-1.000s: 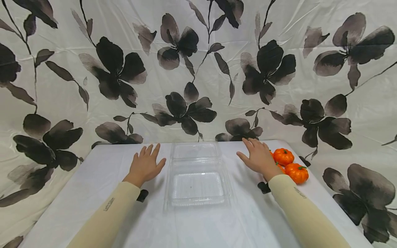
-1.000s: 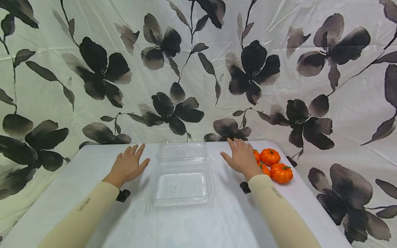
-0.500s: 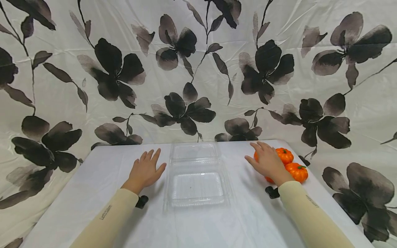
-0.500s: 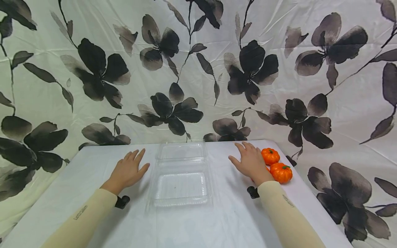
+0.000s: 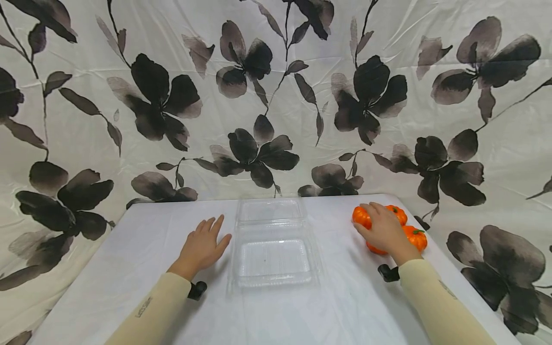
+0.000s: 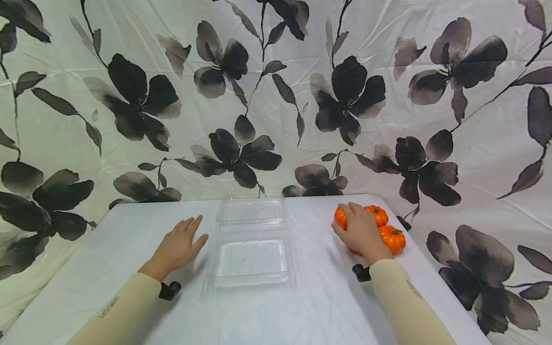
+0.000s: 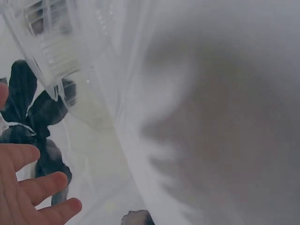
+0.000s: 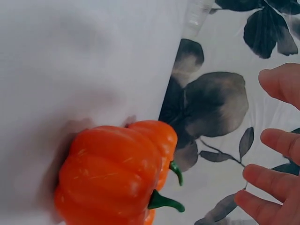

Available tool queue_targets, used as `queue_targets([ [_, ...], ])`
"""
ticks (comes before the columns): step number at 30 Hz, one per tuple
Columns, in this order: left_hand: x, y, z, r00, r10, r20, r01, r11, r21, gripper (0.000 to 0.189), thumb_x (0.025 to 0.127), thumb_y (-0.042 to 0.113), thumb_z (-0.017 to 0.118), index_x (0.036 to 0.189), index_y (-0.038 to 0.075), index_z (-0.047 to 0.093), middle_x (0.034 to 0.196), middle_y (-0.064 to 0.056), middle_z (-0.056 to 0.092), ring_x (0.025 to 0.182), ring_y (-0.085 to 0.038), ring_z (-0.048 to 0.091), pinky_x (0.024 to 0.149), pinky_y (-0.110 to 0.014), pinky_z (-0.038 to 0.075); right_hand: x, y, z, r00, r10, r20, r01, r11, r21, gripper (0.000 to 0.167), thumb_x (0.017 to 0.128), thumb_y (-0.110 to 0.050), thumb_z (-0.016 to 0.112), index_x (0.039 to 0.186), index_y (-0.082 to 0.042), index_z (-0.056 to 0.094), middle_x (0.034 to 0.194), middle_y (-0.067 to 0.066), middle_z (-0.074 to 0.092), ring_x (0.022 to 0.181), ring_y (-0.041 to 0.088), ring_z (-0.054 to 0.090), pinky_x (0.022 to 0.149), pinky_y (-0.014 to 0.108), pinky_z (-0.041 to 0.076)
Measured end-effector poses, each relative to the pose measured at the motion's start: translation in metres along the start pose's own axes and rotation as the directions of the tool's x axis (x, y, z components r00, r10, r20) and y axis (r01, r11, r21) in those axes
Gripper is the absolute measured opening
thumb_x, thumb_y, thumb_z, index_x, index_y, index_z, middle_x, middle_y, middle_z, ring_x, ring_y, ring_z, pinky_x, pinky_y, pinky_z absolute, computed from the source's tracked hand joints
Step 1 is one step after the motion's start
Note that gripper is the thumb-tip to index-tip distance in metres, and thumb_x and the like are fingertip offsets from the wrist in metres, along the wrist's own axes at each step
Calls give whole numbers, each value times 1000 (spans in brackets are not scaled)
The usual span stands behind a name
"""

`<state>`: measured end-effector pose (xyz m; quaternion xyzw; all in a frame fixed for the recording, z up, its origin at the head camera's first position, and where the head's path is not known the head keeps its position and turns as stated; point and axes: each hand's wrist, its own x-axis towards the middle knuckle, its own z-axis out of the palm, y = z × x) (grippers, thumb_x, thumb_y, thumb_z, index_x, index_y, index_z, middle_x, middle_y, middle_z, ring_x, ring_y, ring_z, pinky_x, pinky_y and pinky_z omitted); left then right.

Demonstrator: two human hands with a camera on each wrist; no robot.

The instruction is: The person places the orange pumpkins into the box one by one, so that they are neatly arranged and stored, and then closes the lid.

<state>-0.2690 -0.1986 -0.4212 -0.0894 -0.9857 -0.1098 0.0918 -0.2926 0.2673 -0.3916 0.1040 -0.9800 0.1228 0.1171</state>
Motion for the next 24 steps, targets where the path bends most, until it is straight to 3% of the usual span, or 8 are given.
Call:
queue_targets([
  [6,-4,1,4,1000,10,7,-9,999,-49,65,101,44,39,151,3,29,148,-28,38,136,-50,33,102,-67,36,-8,8,-2,998,48,33,-50,997,59,64,93,-39,57,144,-5,40,147,30,34,132,52,33,107,71,26],
  [14,-10,1,7,1000,6,23,-3,992,-126,65,101,42,40,152,4,27,149,-27,37,138,-47,33,103,-65,36,-15,18,-3,996,85,23,-87,991,97,62,93,-37,57,142,-3,41,144,28,38,128,50,38,105,69,32],
  [24,-14,7,8,998,-3,61,17,972,-235,66,100,39,44,153,4,24,151,-27,35,138,-45,34,108,-61,34,-23,31,1,989,135,55,-143,975,168,68,90,-38,61,143,-2,37,145,29,36,128,49,38,104,68,32],
])
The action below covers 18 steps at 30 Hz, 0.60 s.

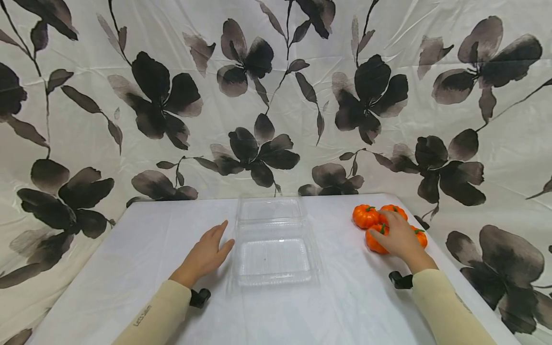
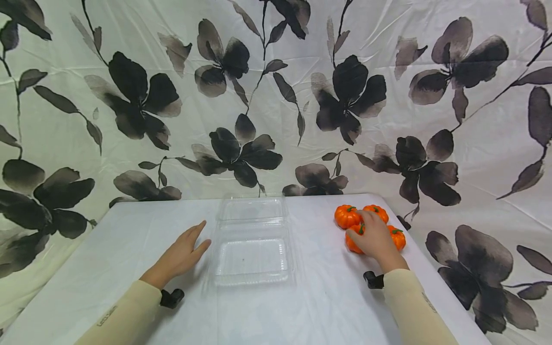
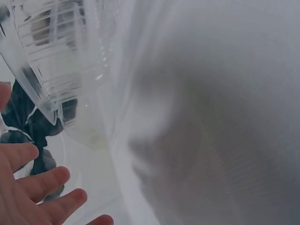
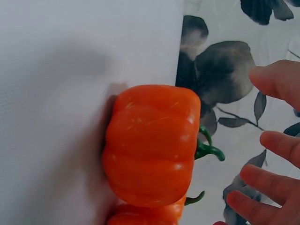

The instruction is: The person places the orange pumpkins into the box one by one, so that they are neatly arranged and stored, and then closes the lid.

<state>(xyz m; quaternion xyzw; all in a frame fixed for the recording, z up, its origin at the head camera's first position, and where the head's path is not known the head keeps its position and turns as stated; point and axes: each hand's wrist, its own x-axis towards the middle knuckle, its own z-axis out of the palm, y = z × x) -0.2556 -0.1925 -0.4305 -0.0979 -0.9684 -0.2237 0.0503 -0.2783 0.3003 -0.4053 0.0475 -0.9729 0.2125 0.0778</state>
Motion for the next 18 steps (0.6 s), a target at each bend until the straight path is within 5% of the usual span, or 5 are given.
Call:
queue_targets([
  [18,0,5,10,998,-44,51,50,991,-121,65,101,36,44,155,8,21,155,-23,31,142,-42,30,114,-58,28,-3,14,11,990,143,17,-143,989,48,94,85,-53,65,149,2,24,148,32,32,128,53,36,102,71,33],
])
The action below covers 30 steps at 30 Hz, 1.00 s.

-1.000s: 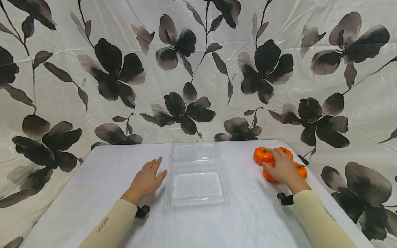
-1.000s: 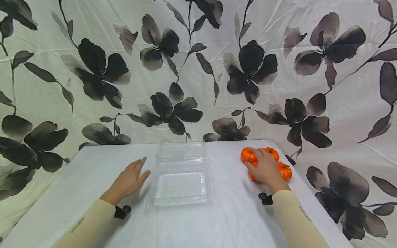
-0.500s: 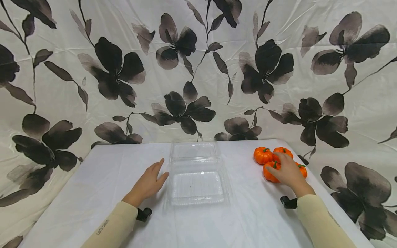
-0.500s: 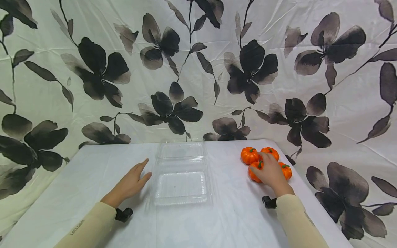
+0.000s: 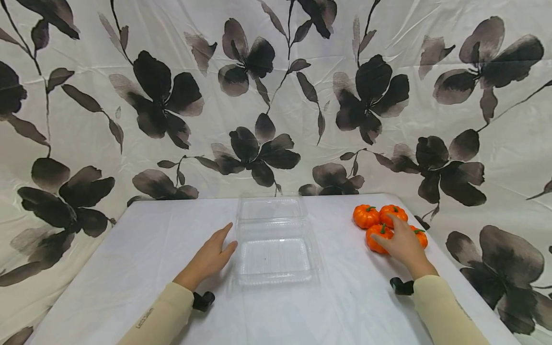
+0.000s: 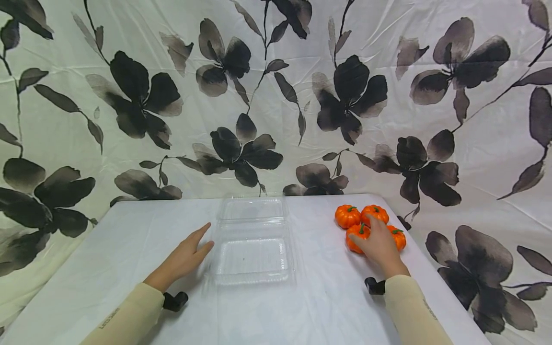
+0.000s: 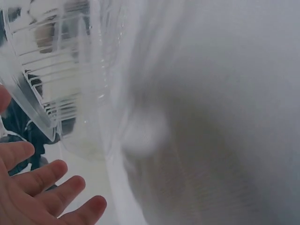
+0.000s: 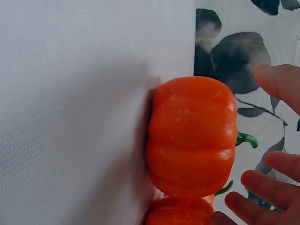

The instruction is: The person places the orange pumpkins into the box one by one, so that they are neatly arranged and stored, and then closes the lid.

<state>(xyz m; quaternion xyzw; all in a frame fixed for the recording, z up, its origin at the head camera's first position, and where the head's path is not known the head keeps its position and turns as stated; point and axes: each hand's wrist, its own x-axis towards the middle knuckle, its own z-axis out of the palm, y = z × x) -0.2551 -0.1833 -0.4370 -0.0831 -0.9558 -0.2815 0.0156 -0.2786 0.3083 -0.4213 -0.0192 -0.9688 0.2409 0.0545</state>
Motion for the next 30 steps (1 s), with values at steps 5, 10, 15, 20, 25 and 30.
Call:
queue_targets([
  [5,-2,1,0,1000,-18,20,19,999,-41,64,101,37,43,155,10,20,156,-22,29,143,-42,28,115,-59,26,-1,0,3,999,41,28,-41,999,8,97,84,-57,64,150,2,23,148,33,30,129,54,35,103,71,32],
  [10,-3,-1,3,999,-20,39,25,993,-113,63,101,36,43,155,12,21,153,-22,36,140,-41,34,113,-59,29,-3,-1,6,997,57,57,-58,998,10,98,85,-58,62,149,5,23,149,33,29,131,53,33,105,69,30],
  [15,-5,-2,7,998,-28,60,38,985,-171,61,102,35,43,155,15,21,150,-21,40,135,-40,43,109,-58,36,-2,-3,9,996,54,71,-54,999,-1,95,86,-55,62,148,7,24,149,33,27,133,52,30,108,68,27],
  [20,-6,1,10,996,-50,77,64,979,-195,62,101,35,44,155,15,21,151,-20,41,135,-38,44,109,-57,37,-1,-3,12,993,85,84,-85,996,-9,96,86,-55,61,148,7,23,150,33,25,134,53,28,108,69,26],
  [25,-8,3,12,995,-66,80,81,975,-207,61,101,33,44,155,15,21,150,-19,41,135,-39,44,108,-58,37,-1,-1,17,994,83,76,-82,997,-10,95,86,-53,63,146,11,26,149,35,27,133,53,28,109,68,25],
  [30,-9,4,15,996,-63,63,75,976,-206,61,101,31,45,155,15,22,150,-19,42,134,-38,46,108,-57,38,-1,-1,21,993,88,74,-88,996,-15,93,86,-49,63,145,13,27,147,35,28,132,52,29,109,68,26],
])
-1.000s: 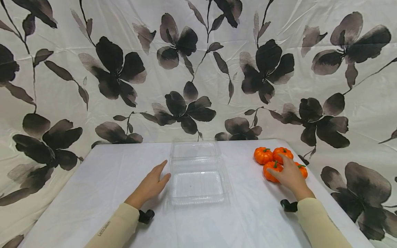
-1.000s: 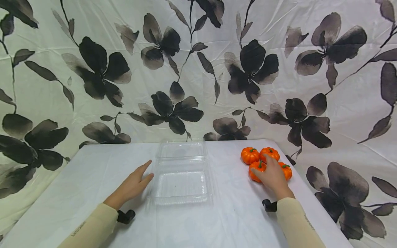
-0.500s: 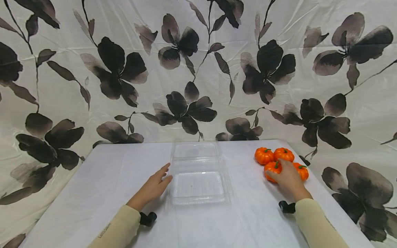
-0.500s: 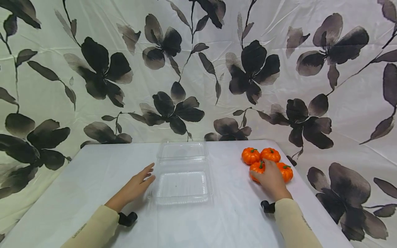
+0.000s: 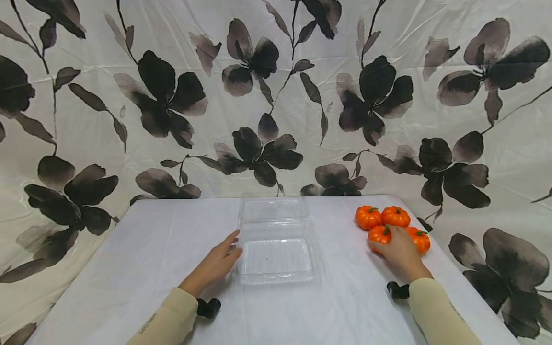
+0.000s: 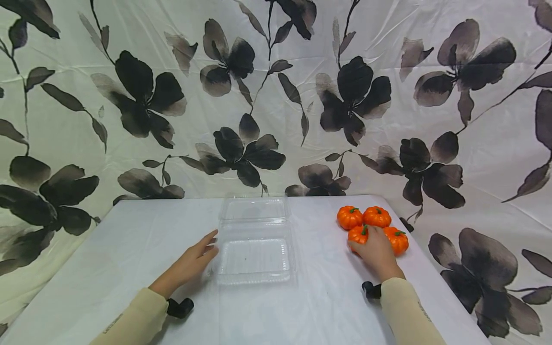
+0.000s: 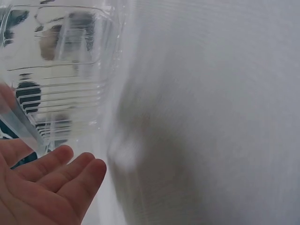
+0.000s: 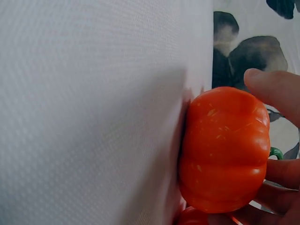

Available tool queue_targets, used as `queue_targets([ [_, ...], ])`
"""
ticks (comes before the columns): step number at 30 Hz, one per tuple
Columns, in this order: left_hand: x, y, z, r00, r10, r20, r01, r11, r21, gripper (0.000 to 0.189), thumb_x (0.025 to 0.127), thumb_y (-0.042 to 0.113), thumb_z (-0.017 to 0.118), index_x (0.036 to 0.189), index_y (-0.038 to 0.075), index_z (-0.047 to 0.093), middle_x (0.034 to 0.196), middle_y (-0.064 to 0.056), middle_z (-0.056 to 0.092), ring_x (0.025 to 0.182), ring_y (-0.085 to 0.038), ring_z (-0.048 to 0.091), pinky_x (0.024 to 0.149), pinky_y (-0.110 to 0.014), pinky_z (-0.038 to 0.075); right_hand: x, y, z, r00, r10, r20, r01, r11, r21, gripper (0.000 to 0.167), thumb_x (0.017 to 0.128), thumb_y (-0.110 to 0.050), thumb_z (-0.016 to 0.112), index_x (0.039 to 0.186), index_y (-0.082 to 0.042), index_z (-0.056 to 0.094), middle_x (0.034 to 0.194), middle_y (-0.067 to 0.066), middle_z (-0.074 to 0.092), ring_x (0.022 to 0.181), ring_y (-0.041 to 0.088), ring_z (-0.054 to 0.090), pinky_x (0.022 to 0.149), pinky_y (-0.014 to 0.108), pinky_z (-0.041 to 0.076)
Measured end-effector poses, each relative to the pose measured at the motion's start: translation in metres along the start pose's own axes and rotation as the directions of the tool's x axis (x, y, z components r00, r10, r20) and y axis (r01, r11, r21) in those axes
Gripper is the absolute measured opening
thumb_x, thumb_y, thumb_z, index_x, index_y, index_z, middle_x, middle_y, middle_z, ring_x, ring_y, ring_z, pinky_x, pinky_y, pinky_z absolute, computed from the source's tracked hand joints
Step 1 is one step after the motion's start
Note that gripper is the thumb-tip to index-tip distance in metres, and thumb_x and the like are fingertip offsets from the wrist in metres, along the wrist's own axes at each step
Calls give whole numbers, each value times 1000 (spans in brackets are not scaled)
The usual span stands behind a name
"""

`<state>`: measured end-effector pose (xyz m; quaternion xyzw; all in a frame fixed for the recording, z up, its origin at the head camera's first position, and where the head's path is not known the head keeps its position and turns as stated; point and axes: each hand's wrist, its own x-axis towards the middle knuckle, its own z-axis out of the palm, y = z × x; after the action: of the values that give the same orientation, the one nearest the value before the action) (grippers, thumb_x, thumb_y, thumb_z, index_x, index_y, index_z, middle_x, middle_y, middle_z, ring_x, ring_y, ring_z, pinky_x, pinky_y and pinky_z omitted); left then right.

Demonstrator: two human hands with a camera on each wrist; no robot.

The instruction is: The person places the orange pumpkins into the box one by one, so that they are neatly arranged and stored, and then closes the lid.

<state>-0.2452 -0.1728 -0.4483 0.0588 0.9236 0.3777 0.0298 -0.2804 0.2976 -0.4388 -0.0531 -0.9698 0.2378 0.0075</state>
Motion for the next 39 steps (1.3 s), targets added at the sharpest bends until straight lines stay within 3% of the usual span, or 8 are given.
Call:
queue_targets([
  [9,0,-2,5,999,30,-19,-30,1000,-8,60,101,27,45,155,13,23,149,-19,43,133,-37,47,109,-55,37,1,1,3,1000,-12,4,12,1000,-15,90,86,-46,65,144,13,28,145,36,31,132,52,29,109,68,26],
  [19,1,-2,8,1000,-4,-21,3,1000,-5,58,102,27,41,155,16,23,157,-12,34,138,-35,42,112,-56,34,-1,-7,6,999,-35,-2,35,999,8,89,86,-44,65,145,11,28,148,33,29,133,51,30,109,68,26],
  [39,2,-2,8,999,-15,-28,12,996,-88,57,101,24,42,155,14,25,156,-12,34,133,-36,47,108,-56,39,-15,-48,-3,991,-132,-29,131,991,-18,86,85,-48,65,146,4,33,149,31,32,131,54,35,104,71,31],
])
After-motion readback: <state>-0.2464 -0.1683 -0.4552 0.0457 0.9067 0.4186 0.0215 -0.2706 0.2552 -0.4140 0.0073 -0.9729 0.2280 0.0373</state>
